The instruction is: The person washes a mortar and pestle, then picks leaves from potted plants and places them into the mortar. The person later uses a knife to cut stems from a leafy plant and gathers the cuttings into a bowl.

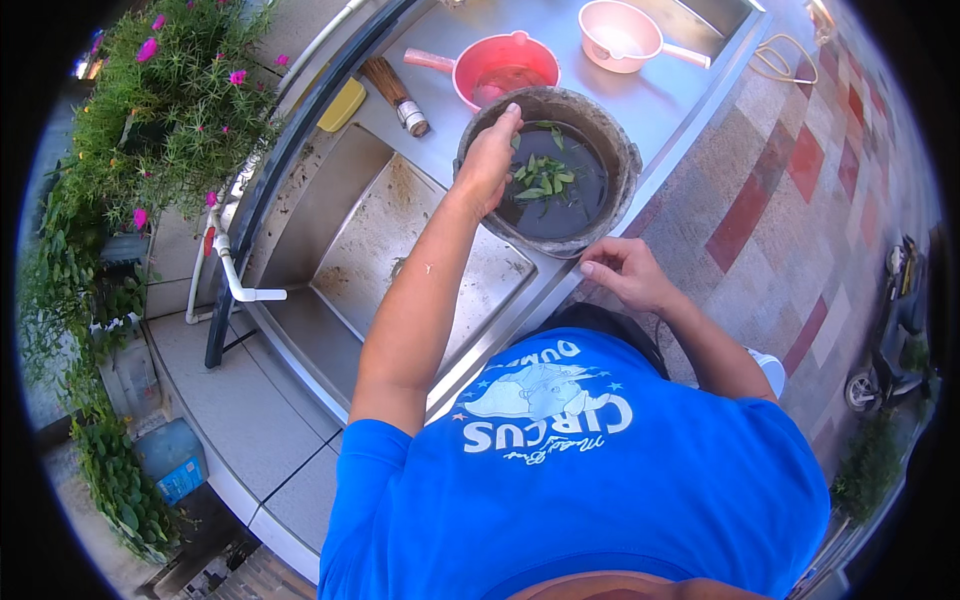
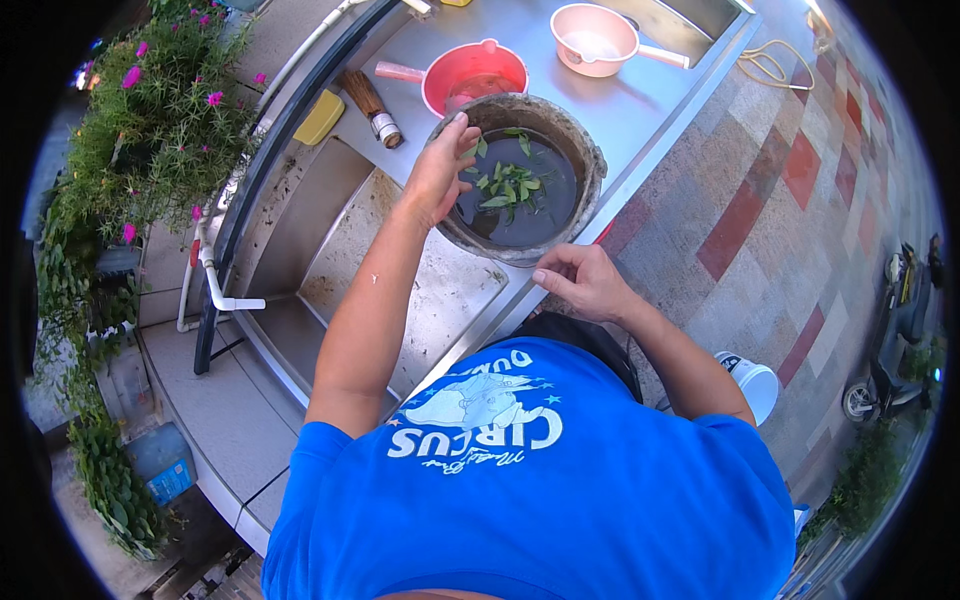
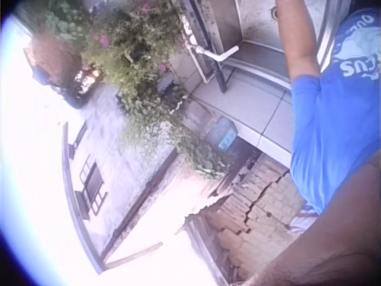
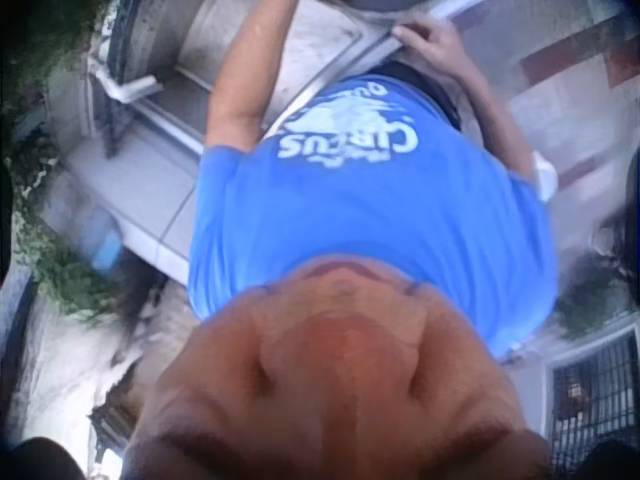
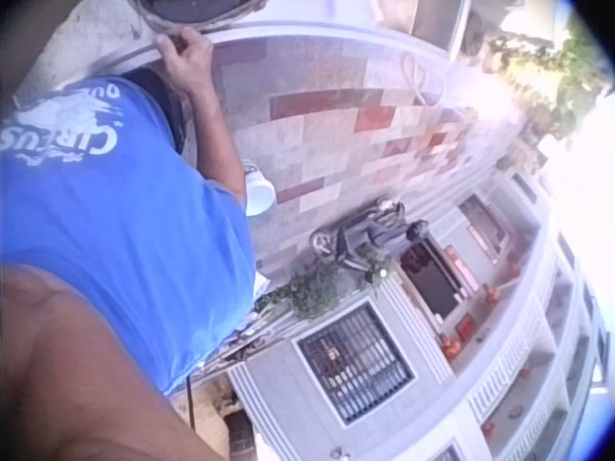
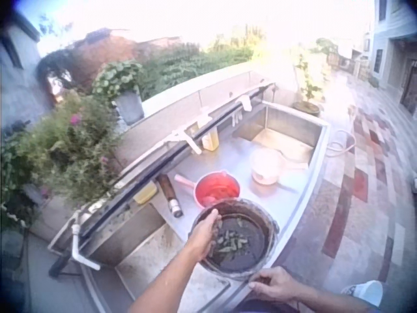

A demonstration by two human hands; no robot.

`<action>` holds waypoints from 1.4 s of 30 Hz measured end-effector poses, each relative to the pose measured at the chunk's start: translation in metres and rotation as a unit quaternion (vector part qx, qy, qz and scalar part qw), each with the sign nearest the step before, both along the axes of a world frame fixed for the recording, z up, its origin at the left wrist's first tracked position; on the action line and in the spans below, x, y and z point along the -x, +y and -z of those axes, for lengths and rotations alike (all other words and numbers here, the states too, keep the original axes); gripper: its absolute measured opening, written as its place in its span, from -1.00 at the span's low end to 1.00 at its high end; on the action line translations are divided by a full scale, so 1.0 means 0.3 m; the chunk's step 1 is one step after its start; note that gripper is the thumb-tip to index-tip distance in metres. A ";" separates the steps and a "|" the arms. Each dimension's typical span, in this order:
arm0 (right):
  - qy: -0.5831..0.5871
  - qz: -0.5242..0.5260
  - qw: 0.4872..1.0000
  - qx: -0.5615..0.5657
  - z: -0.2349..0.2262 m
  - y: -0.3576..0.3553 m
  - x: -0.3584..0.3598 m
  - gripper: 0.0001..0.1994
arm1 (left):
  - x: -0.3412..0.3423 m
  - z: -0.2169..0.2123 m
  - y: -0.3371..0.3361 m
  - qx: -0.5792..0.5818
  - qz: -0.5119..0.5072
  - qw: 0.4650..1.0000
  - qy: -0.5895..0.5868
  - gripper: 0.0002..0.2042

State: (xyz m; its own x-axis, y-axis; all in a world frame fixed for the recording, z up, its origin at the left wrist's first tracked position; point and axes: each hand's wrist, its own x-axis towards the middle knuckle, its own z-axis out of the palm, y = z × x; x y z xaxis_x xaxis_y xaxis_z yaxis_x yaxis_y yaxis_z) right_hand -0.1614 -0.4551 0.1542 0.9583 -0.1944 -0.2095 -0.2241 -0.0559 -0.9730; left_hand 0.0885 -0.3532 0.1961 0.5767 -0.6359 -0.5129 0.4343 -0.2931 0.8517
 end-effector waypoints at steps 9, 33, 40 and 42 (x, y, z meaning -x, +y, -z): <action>0.028 0.044 0.999 -0.002 -0.039 -0.026 -0.014 -0.74 | 0.001 -0.001 0.126 0.047 -0.120 0.985 -0.114 -0.68; -0.053 -0.078 0.946 0.310 -0.119 -0.079 -0.145 -0.88 | 0.285 0.246 0.507 -0.075 -0.146 0.947 -0.275 -0.84; -0.114 -0.068 0.956 0.261 -0.125 -0.242 -0.163 -0.90 | 0.334 0.036 0.333 -0.040 0.052 0.876 -0.478 -0.67; -0.088 -0.046 0.966 0.240 -0.136 -0.316 -0.148 -0.89 | 0.368 0.041 0.278 -0.053 0.103 0.844 -0.523 -0.62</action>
State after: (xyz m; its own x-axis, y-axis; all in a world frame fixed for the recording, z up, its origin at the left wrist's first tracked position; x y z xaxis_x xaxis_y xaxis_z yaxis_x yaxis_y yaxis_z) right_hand -0.1170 -0.5498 0.1950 0.9888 -0.1400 0.0514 -0.0294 -0.5211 -0.8530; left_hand -0.0218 -0.2698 0.1839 0.6314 -0.7610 0.1492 -0.6098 -0.3684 0.7017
